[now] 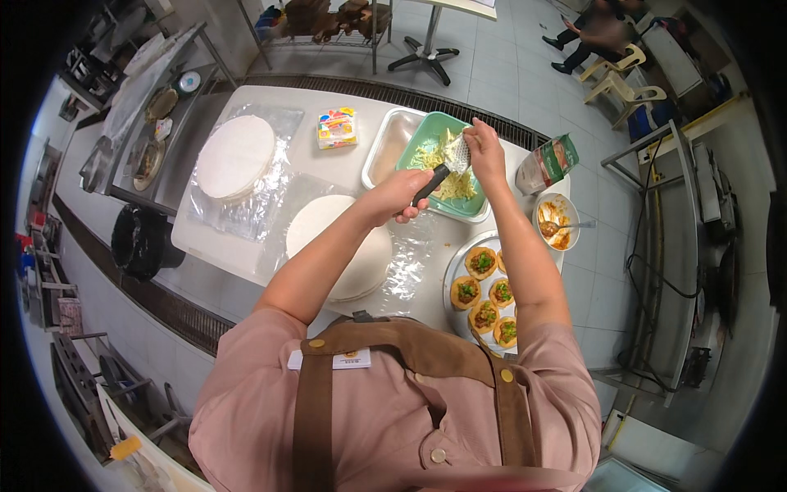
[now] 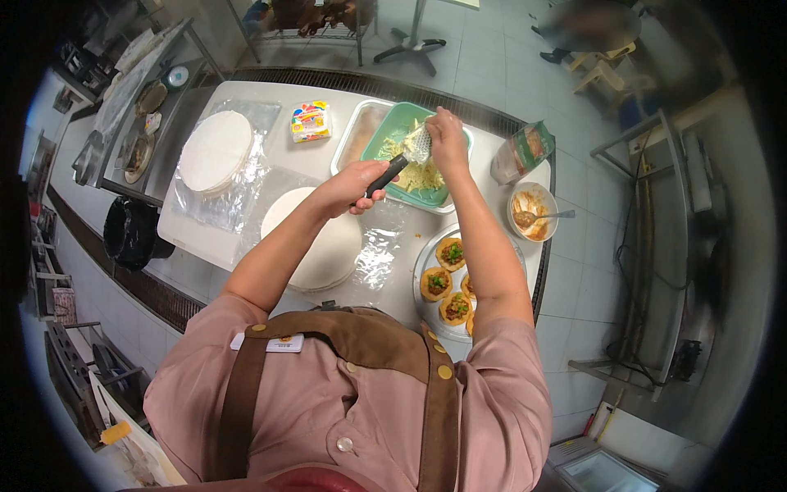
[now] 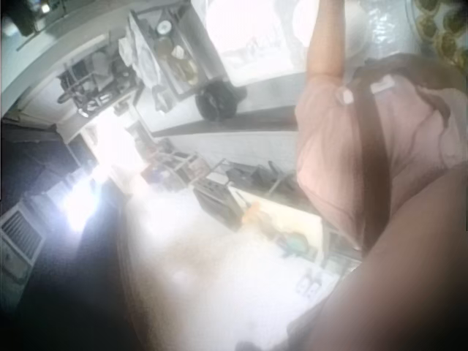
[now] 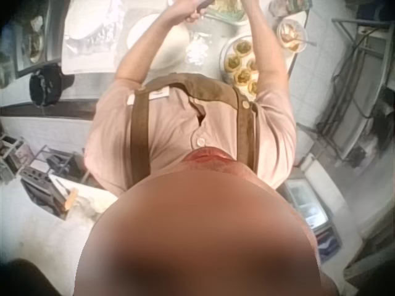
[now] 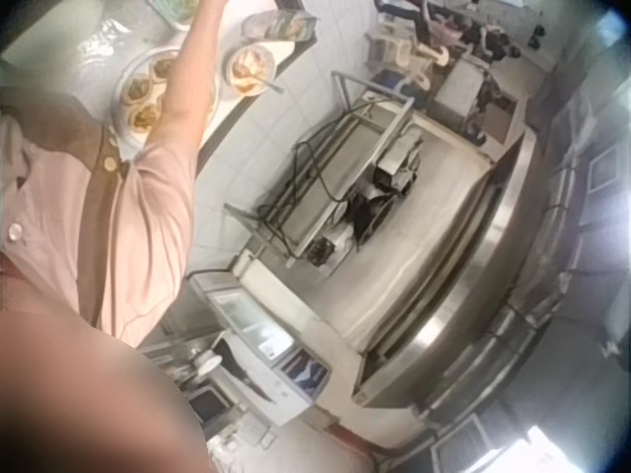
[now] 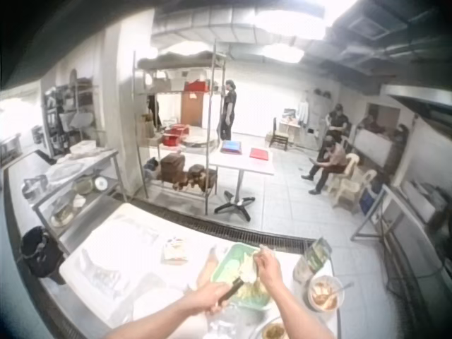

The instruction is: The person places chopped green and yellow vegetables onto small tartlet shells arranged on a tray. They then retrieve a container of shredded cheese from a refrigerator, grate more cheese into the container, and sprinkle the cheese over the tartlets. Finally, they wash their hands in a sink.

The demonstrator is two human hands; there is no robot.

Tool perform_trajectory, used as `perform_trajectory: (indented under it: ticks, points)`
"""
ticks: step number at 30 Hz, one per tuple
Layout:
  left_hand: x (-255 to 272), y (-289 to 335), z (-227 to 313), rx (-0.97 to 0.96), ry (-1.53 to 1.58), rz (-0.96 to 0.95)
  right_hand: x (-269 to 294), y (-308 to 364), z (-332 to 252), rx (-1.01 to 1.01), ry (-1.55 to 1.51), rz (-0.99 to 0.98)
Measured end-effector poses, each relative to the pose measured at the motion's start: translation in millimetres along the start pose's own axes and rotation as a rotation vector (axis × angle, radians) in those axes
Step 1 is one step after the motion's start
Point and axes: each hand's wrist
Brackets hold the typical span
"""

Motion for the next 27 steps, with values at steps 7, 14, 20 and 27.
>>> perform_trajectory:
  ticks: [7,14,20,27]
  points:
    - [14.8,-0.5,10.1,0.048,0.112,-0.054,-12.5,15.1,-26.7,-0.064,-0.302,-0.186]
    - [5.1,5.3,4.2,-0.025,-0.049,0.040,-15.0,16.7,-10.8,0.148,0.062,-0.056]
    - [10.5,-2.6,-2.0,0.040,0.052,-0.027,-9.3,-6.5,-1.1,-0.135,-0.106,-0.040]
    - [15.6,-4.0,5.4,0.059,0.089,-0.003,-0.1,2.1,-39.4,-0.220,-0.579,-0.174]
Point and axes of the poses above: each hand's wrist, its own y-axis away from the middle knuckle, its own x-axis out of the back of the hand, z = x × y, and after that the axes turned 3 degrees about x, right-handed
